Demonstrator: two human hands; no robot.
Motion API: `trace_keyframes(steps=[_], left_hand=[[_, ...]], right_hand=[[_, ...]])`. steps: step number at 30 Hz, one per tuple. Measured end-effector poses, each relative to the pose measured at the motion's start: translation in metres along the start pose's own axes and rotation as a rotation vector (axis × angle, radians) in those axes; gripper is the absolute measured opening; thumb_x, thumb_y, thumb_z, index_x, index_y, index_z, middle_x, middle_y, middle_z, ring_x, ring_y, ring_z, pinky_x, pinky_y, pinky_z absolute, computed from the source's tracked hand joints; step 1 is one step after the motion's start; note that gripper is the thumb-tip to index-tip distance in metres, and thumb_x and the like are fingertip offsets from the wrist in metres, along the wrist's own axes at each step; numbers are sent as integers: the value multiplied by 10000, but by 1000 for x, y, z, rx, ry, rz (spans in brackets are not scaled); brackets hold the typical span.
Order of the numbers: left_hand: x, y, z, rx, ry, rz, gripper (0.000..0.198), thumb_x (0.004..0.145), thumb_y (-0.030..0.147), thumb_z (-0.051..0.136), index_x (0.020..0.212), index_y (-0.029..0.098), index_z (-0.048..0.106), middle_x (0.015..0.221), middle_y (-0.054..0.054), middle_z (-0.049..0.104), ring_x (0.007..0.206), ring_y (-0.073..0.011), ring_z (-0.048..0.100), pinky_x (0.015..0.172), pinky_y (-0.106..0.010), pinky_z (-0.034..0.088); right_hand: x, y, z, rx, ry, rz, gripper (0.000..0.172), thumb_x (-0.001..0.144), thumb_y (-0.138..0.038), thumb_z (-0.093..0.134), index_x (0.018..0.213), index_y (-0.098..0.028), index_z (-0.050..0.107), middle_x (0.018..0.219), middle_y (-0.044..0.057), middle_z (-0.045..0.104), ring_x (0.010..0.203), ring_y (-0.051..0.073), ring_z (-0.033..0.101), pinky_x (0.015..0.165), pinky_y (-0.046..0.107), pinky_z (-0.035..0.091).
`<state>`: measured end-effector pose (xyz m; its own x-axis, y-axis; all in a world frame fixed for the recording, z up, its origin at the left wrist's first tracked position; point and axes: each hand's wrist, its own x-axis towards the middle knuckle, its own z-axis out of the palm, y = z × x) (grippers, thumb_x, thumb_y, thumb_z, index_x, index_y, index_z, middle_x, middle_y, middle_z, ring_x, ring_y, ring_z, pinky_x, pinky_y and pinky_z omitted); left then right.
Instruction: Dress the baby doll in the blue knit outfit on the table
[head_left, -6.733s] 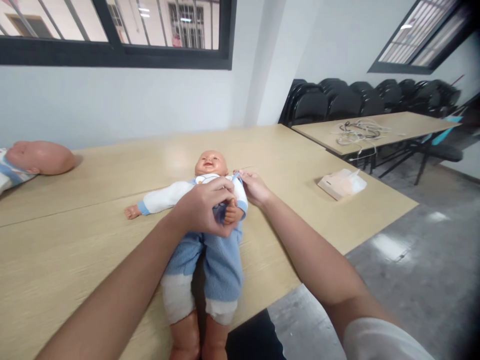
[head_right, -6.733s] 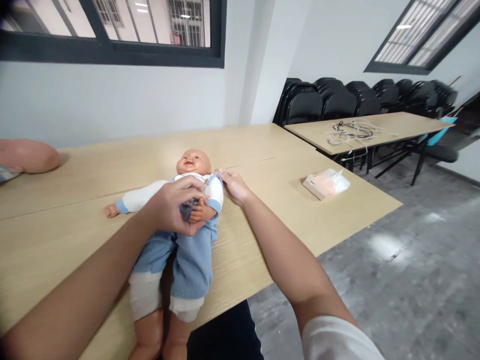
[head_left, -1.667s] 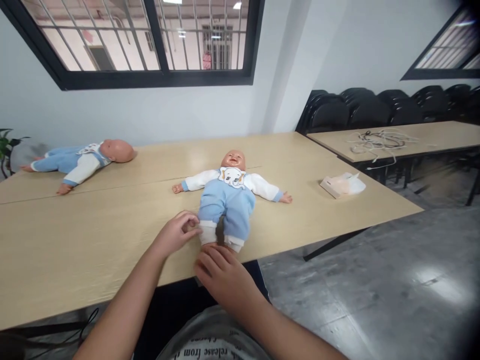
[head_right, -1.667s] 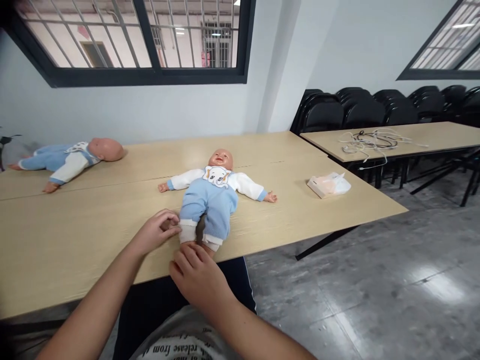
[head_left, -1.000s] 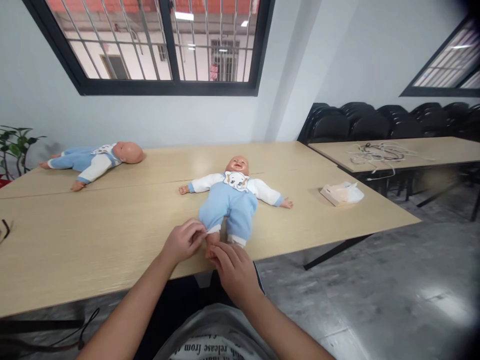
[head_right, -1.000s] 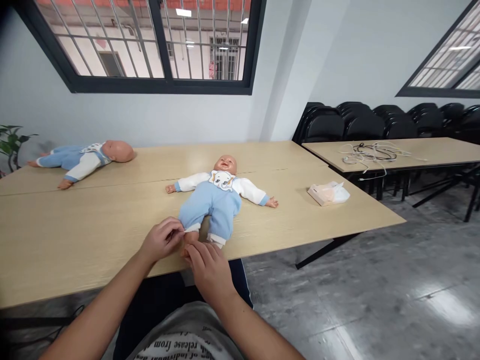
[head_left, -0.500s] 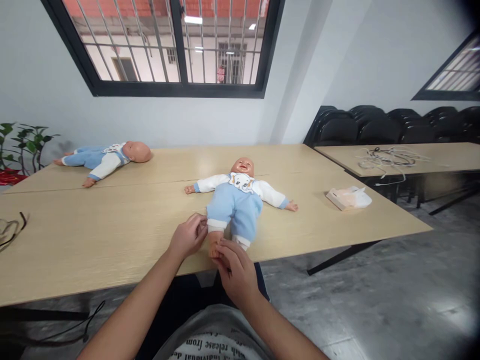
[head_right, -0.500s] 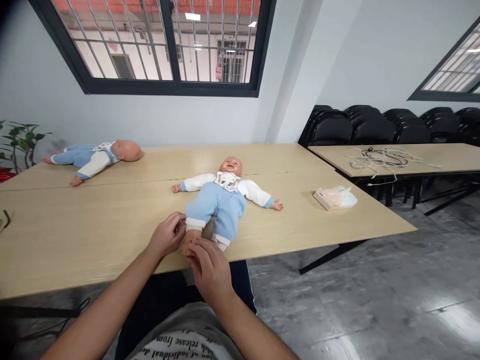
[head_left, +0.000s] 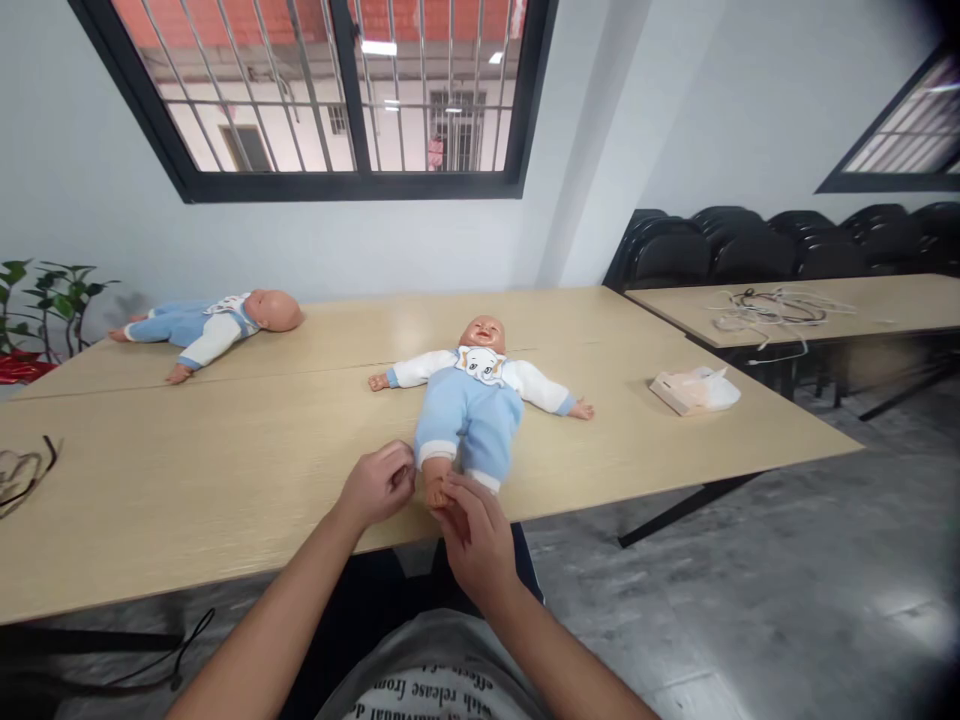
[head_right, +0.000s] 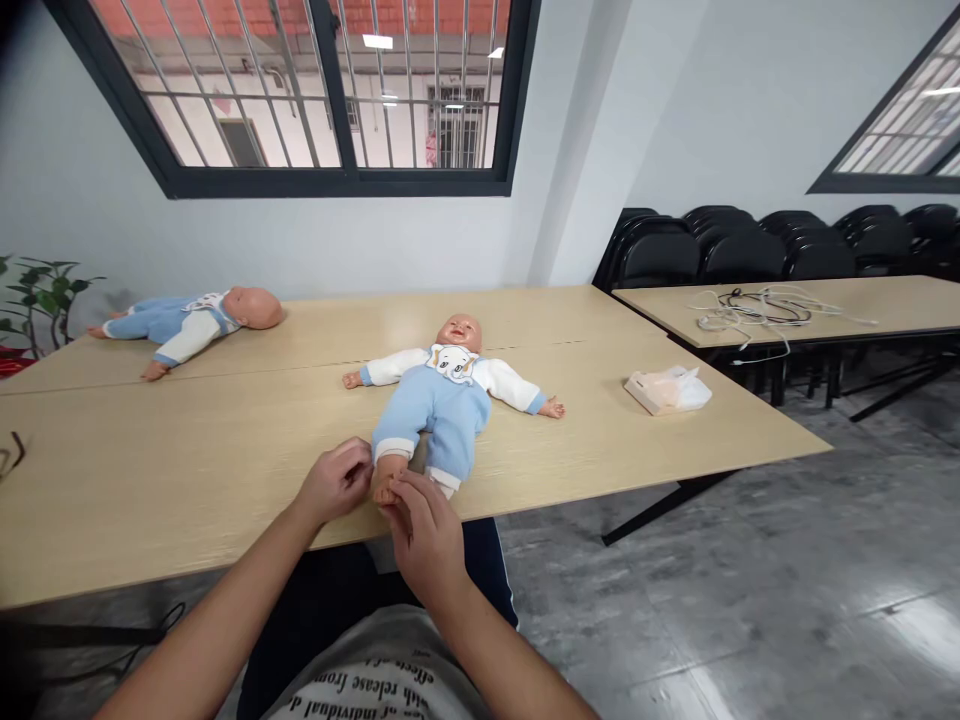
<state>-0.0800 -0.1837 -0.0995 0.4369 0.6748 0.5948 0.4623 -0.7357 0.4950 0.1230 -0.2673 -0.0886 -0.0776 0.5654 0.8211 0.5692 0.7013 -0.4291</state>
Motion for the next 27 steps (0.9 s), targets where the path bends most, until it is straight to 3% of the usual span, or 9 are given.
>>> trace_keyframes(steps=[4, 7, 14, 27], left_hand=[[-3, 2, -2, -8, 79, -58, 48, 970, 237, 537, 945, 220, 573, 948, -45, 623, 714, -146, 562, 664, -289, 489], [-2, 4, -2, 28, 80, -98, 171, 977, 326, 604, 1118, 229, 616, 1050, -57, 643, 676, -127, 557, 644, -281, 505], [-1, -3, 1, 166, -32, -51, 157, 1053, 279, 491, 1030, 235, 639, 1064, -62, 659, 960, -173, 667, 787, -287, 543], [1, 0, -2, 168, -151, -100, 171, 1055, 293, 487, 981, 235, 630, 1080, -56, 636, 966, -185, 658, 832, -314, 541]], right_hand=[[-4, 2, 3, 12, -65, -18, 253, 987, -151, 626, 1235, -201, 638, 1157, 121, 745, 1110, 222, 713, 954, 406, 630], [-9, 6, 7, -45, -157, -104, 215, 985, -144, 636, 1194, -193, 655, 1128, 97, 763, 1113, 218, 708, 956, 397, 617], [-15, 17, 15, -187, -255, -199, 236, 981, -140, 641, 1210, -182, 678, 1145, 96, 765, 1165, 215, 687, 993, 392, 583], [-10, 17, 18, -237, -323, -236, 213, 1002, -147, 615, 1203, -171, 680, 1175, 96, 756, 1168, 207, 670, 1002, 389, 559]])
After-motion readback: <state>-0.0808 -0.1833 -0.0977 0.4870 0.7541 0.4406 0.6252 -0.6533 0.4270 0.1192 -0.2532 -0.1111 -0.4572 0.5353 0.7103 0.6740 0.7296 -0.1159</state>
